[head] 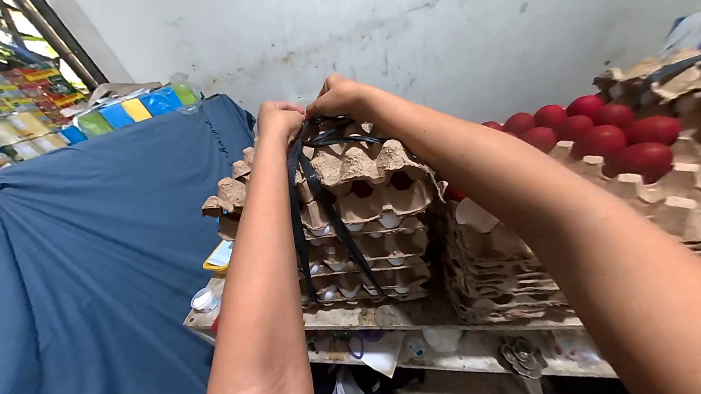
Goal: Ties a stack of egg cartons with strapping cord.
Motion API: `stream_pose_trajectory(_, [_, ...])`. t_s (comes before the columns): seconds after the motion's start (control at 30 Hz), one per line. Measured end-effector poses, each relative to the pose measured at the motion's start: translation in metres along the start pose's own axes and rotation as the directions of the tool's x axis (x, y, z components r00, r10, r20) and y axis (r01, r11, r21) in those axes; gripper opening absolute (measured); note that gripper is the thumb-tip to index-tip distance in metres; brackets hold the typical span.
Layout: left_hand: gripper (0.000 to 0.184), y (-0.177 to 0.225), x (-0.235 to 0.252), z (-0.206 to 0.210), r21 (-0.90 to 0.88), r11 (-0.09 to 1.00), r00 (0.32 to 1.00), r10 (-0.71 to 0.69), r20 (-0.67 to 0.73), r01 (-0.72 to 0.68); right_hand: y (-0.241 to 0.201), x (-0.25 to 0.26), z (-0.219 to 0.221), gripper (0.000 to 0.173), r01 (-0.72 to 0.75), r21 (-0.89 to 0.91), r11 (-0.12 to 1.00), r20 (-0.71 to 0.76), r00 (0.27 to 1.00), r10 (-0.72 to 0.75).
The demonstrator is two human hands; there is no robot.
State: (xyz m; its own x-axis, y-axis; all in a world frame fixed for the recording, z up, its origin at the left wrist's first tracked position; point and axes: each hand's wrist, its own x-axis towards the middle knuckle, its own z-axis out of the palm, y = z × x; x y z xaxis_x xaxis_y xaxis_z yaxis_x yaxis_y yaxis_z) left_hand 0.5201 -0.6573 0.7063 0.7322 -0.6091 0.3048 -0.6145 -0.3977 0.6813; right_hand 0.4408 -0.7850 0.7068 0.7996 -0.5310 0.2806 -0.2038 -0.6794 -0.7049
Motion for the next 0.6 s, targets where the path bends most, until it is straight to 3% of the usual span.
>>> stream_pose_trajectory(0.17, [0.032, 0.01, -0.003, -0.002, 0.164, 0.981, 0.993, -0.098, -0.064, 0.107, 0.003, 0.001, 0.001, 0.021, 0.006, 0.074, 0.997, 0.025, 1.0, -0.008])
stream_pose_trajectory(0.37, [0.025, 0.006, 0.006, -0.001, 0.144, 0.989, 0.999, -0.03, -0.016, 0.032, 0.006, 0.0, -0.001, 0.014, -0.003, 0.177, 0.984, 0.034, 0.999, -0.003])
stream_pose_trajectory(0.5, [0.028, -0.001, 0.013, 0.003, 0.149, 0.989, 0.999, -0.018, 0.042, 0.012, 0.006, -0.002, 0.0, 0.018, 0.037, 0.057, 0.998, 0.021, 0.999, -0.038])
stream_pose_trajectory(0.6, [0.034, 0.001, 0.011, 0.004, 0.189, 0.982, 0.997, 0.0, 0.074, -0.014, 0.003, -0.005, 0.0, 0.032, 0.228, -0.146, 0.963, 0.056, 0.973, -0.222])
